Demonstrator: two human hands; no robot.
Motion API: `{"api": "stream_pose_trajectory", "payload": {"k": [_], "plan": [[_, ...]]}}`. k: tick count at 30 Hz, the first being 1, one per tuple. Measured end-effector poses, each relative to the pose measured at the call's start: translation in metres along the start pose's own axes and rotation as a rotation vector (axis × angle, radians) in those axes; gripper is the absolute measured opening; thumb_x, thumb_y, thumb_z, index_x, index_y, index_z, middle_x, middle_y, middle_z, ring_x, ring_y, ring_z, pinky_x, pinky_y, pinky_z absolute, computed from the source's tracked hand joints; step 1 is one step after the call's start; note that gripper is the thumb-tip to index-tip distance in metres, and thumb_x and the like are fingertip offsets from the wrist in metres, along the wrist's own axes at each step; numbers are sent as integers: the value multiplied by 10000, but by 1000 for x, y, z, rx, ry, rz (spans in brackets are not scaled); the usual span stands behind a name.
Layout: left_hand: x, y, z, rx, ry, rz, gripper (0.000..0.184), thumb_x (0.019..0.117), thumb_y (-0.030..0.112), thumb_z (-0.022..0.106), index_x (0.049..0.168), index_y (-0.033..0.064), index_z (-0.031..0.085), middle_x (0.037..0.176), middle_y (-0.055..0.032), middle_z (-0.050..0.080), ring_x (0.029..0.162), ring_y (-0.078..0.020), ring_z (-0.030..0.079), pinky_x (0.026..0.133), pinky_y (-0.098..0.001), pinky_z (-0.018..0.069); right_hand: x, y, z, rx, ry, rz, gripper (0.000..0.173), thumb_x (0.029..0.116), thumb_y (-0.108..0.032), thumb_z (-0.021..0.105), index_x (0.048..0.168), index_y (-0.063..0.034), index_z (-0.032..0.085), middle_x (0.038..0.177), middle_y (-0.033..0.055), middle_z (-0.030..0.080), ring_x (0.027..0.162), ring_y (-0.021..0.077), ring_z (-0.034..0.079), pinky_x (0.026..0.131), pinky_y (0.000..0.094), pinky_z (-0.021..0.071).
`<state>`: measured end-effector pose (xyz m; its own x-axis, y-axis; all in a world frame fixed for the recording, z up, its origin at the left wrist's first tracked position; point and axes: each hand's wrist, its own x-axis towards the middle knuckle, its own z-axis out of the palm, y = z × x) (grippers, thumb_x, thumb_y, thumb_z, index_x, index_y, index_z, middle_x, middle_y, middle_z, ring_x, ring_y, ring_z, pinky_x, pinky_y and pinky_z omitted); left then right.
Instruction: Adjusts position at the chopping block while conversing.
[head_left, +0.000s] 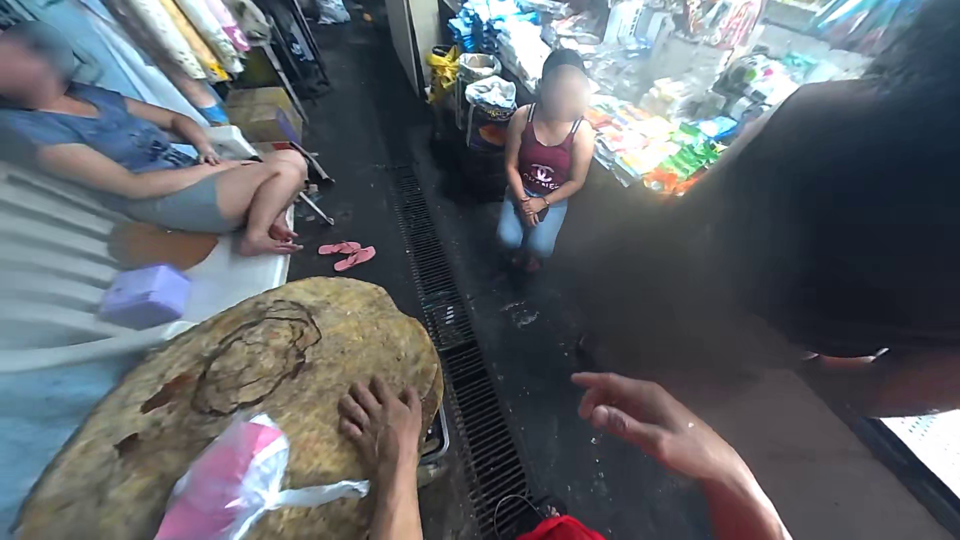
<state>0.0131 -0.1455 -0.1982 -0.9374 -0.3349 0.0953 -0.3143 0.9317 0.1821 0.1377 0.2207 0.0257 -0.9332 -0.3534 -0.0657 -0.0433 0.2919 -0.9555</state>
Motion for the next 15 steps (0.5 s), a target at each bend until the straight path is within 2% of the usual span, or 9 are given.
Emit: {"api": "stream_pose_trajectory", "payload": {"k": [2,5,15], "plan": [[0,0,0,-7,-2,3,702,1013,503,487,1559,71,401,1641,-277,263,1524,-494,211,1195,-688,173,2,10,1,25,62,54,475,1061,-294,516,1476,-62,518,1142,62,719,996,164,706,888,351,604],[0,0,1,5,11,1,689,1011,494,493,1551,72,416,1637,-270,279,1523,-490,218,1194,-683,178,9,22,8,48,48,94,482,1060,-298,517,1483,-66,509,1138,70,719,977,164,706,879,349,601],[2,-3,9,36,4,2,720,1015,530,450,1572,79,382,1656,-250,251,1534,-474,197,1198,-679,157,46,28,24,35,-16,60,495,1057,-263,505,1503,-50,477,1104,83,713,933,141,695,861,324,586]]}}
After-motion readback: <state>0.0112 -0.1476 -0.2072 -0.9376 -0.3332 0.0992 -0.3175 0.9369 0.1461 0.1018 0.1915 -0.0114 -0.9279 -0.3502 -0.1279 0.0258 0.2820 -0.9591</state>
